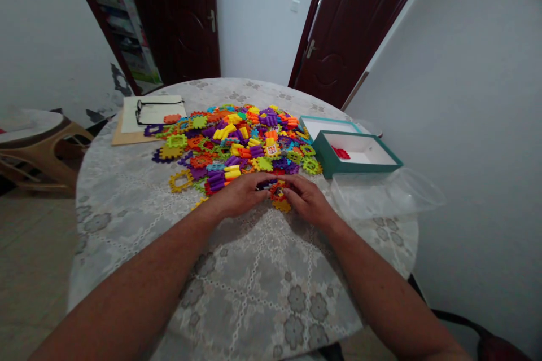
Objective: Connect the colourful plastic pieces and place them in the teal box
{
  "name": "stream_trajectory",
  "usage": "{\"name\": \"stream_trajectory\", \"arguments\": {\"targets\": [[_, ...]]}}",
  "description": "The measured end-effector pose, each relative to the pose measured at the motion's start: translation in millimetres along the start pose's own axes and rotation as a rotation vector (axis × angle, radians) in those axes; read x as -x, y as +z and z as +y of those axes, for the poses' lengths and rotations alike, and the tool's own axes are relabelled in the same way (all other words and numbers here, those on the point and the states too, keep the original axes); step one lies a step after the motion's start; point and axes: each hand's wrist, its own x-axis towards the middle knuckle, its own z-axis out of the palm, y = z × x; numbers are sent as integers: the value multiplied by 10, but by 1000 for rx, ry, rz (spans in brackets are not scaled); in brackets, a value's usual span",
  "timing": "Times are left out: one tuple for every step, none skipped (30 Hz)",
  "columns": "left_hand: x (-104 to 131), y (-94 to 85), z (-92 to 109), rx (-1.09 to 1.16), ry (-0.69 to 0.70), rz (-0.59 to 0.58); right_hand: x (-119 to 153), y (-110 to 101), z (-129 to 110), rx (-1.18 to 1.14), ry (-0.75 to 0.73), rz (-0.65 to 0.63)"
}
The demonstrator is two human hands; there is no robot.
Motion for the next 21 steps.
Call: {"name": "stream_trajectory", "arguments": {"targets": [[1,-14,5,34,-14,-38,2,21,12,-6,31,18],[2,-30,13,62,-29,-75,2,36,21,-10,60,36],[4,-48,24,83,-46,-105,1,43,27,-12,76,47],[5,-65,37,97,-61,-125,-1,43,27,-12,75,49],[6,-80,51,109,-70,-144,-4,36,23,-10,59,46],[7,-92,64,119,-69,-160,-6,26,17,-7,35,42],[9,-100,75,126,-60,-174,-9,14,9,-5,11,31],[9,-104,83,129,-47,-187,-10,6,2,-5,-11,14],[10,-104,86,127,-34,-197,-10,3,-4,-7,-27,-6],[11,-101,86,124,-23,-203,-8,9,-8,-9,-34,-19],[11,-95,82,121,-19,-206,-5,24,-11,-10,-31,-25],[12,-88,74,120,-20,-206,-2,45,-14,-9,-18,-22],[12,-80,65,121,-20,-206,2,68,-19,-6,2,-11],[13,-73,55,122,-18,-204,4,88,-26,-1,26,3],[14,-67,45,119,-13,-199,5,99,-37,5,48,10],[16,-63,36,106,-9,-191,4,97,-52,16,66,5],[18,-61,27,86,-9,-184,4,79,-70,36,82,-5],[22,-61,21,59,-16,-172,3,45,-91,73,99,-24],[27,-62,17,29,-33,-155,4,1,-112,135,120,-55],[33,-65,14,1,-59,-133,8,-48,-135,221,149,-97],[39,-68,13,-22,-87,-113,14,-94,-159,323,183,-148]]}}
